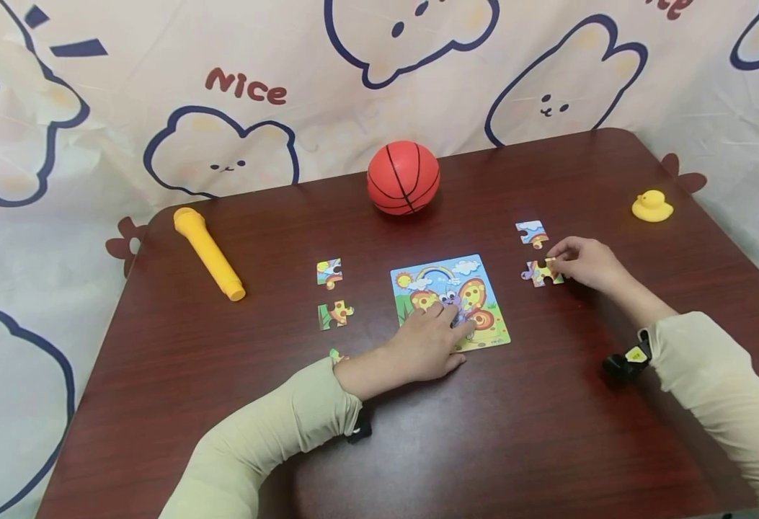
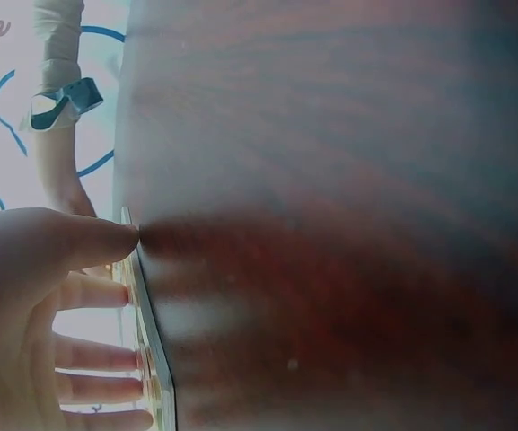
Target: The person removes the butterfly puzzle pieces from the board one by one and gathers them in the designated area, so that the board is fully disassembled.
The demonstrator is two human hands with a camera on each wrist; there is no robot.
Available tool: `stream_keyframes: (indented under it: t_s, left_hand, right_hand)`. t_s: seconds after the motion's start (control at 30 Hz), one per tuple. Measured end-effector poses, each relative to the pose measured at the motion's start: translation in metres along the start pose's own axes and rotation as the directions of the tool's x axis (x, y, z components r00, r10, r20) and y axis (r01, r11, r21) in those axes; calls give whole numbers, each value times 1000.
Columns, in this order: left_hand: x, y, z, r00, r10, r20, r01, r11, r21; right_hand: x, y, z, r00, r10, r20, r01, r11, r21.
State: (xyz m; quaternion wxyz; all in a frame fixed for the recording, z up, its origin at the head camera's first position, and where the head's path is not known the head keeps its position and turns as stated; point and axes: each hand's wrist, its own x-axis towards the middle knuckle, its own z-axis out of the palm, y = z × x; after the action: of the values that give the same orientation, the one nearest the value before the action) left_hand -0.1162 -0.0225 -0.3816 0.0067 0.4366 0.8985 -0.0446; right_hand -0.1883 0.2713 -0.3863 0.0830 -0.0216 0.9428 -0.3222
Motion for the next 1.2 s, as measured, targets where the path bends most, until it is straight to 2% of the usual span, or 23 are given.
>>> stream_keyframes:
  t_s: [0.23, 0.63, 0.87, 1.0, 1.1, 1.2]
  left_hand:
    - [0, 2, 0, 1000, -8, 24, 8, 1000, -9]
    - [1, -1, -3, 999, -2, 54, 4, 999, -38]
    - [5, -9, -9, 993, 6, 121, 10, 991, -131]
    - [4, -13, -12, 988, 19, 154, 10, 983, -184]
    - [3, -18, -15, 987, 40, 155, -3, 973, -231]
    - [3, -21, -15, 990, 63, 127, -28, 966, -258]
  right_hand:
    - [-1, 0, 2, 1000, 19, -16, -20, 998, -52]
    - [-3, 1, 5, 996, -75, -40, 70, 991, -113]
    - [-5, -7, -1, 994, -83, -67, 79, 995, -66]
    - [-10, -17, 2, 993, -108, -55, 105, 993, -54]
    - [-15, -29, 6, 990, -136, -26, 134, 990, -49]
    - [-21, -40, 13, 985, -175, 6, 175, 984, -41]
